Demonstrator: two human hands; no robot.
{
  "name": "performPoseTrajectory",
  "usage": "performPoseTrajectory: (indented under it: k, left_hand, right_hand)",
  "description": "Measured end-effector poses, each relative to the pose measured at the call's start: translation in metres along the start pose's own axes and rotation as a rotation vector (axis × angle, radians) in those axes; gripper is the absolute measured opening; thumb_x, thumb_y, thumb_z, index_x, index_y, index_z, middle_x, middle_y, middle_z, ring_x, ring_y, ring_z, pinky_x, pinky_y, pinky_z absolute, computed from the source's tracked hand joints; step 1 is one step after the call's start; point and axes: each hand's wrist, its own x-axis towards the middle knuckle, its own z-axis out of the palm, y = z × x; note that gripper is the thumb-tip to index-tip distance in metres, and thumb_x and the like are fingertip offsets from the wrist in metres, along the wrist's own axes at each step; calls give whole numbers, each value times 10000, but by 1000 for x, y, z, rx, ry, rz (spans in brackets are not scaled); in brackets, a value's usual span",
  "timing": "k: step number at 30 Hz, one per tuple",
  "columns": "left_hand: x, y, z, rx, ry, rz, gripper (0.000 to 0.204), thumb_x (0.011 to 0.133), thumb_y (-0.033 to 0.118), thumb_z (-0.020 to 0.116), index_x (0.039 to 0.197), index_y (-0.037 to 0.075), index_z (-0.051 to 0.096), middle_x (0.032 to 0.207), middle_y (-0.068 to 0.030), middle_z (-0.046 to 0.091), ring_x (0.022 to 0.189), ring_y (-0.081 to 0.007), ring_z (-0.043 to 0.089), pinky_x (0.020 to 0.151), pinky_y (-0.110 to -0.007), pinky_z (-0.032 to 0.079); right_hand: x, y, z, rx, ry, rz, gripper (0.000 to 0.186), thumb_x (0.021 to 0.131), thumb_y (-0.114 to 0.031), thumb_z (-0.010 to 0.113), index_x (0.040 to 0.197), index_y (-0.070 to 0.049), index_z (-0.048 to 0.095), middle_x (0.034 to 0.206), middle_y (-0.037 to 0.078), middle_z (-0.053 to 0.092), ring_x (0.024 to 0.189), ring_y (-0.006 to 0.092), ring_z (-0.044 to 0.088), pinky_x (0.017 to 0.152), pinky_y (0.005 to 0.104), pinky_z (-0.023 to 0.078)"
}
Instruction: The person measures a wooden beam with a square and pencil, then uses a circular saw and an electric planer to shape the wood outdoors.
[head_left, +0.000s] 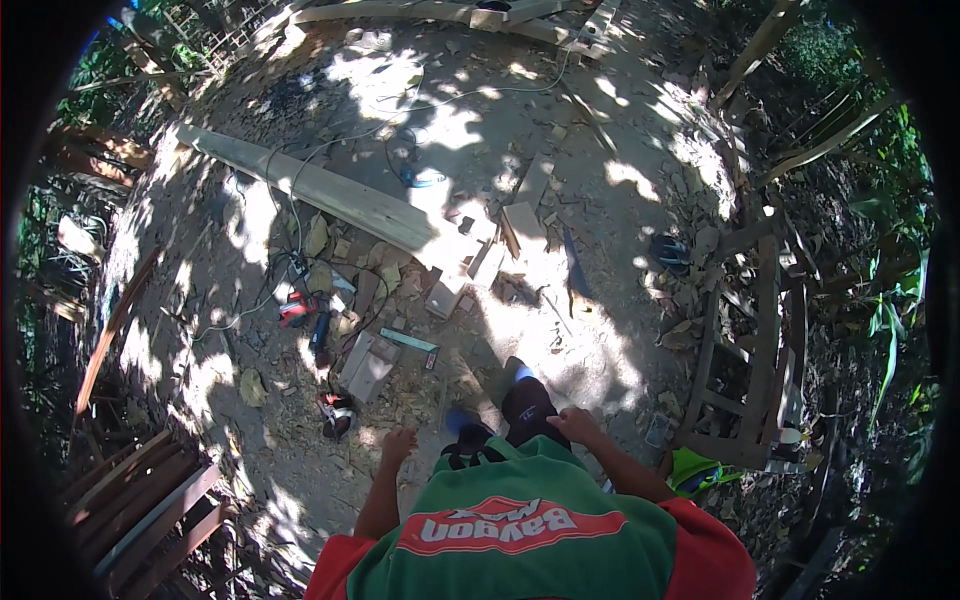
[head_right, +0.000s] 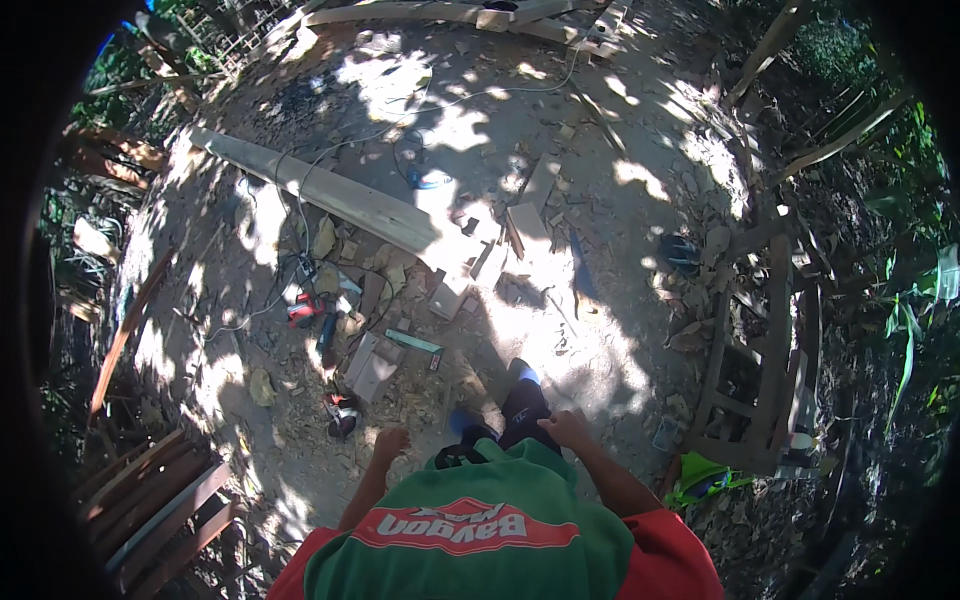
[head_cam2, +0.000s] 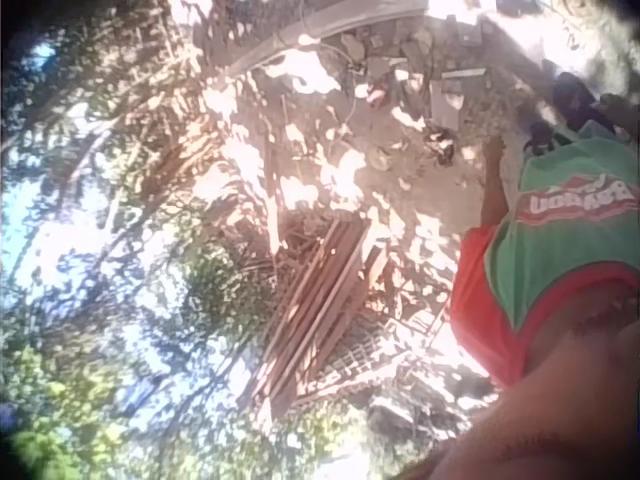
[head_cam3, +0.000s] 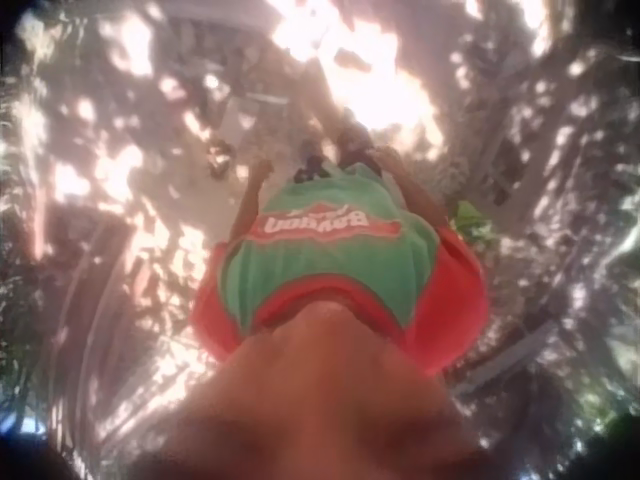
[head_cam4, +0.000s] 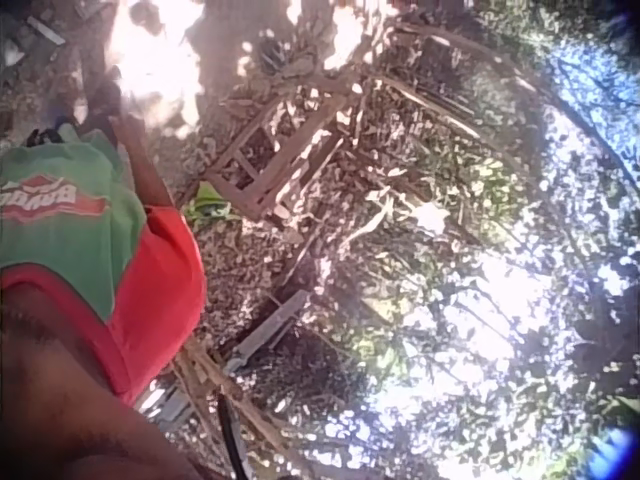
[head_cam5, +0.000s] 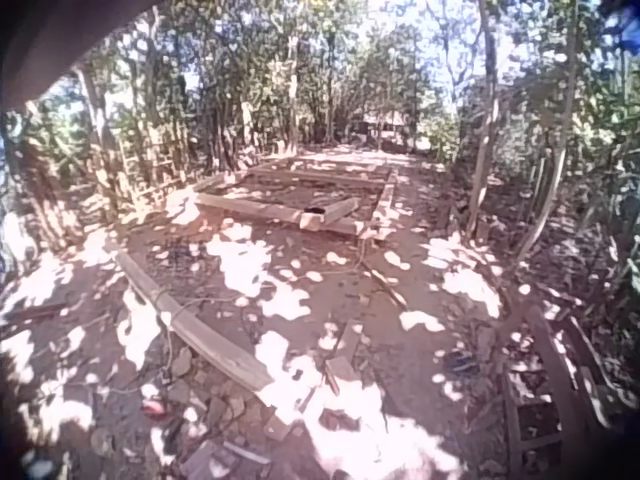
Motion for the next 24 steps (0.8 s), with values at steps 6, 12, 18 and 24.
performPoseTrajectory:
  k: [6, 12, 18, 24]
  left_hand:
    - [-11, -8, 28, 456, -185, 134, 397, 862, 445, 621, 922, 65, 719, 693, -98, 694, 623, -235, 682, 585, -349, 526]
    - [-70, -1, 62, 487, 211, -60, 404, 791, 458, 665, 930, 85, 732, 770, -152, 705, 746, -319, 695, 729, -426, 541]
    - [-110, -16, 68, 535, 204, -233, 420, 720, 451, 706, 859, 56, 742, 832, -184, 707, 800, -349, 692, 766, -439, 538]
    - [-112, -82, 24, 699, 67, 14, 376, 764, 414, 671, 870, 62, 748, 824, -191, 699, 769, -325, 693, 738, -424, 542]
  right_hand:
    - [38, -32, -1, -280, -399, -37, 710, 807, -667, 582, 1045, -4, 671, 1051, 224, 675, 1034, 394, 640, 903, 457, 504]
    - [102, -20, -12, -303, -572, -200, 706, 769, -674, 619, 984, -7, 708, 1015, 272, 673, 1015, 410, 646, 869, 481, 508]
    - [166, -19, 34, -490, -698, -681, 546, 860, -544, 567, 929, -24, 721, 889, 261, 680, 908, 420, 662, 822, 501, 518]
    - [198, -68, 65, -733, -888, -907, 364, 942, -415, 487, 916, -169, 755, 794, 160, 677, 791, 369, 672, 726, 488, 535]
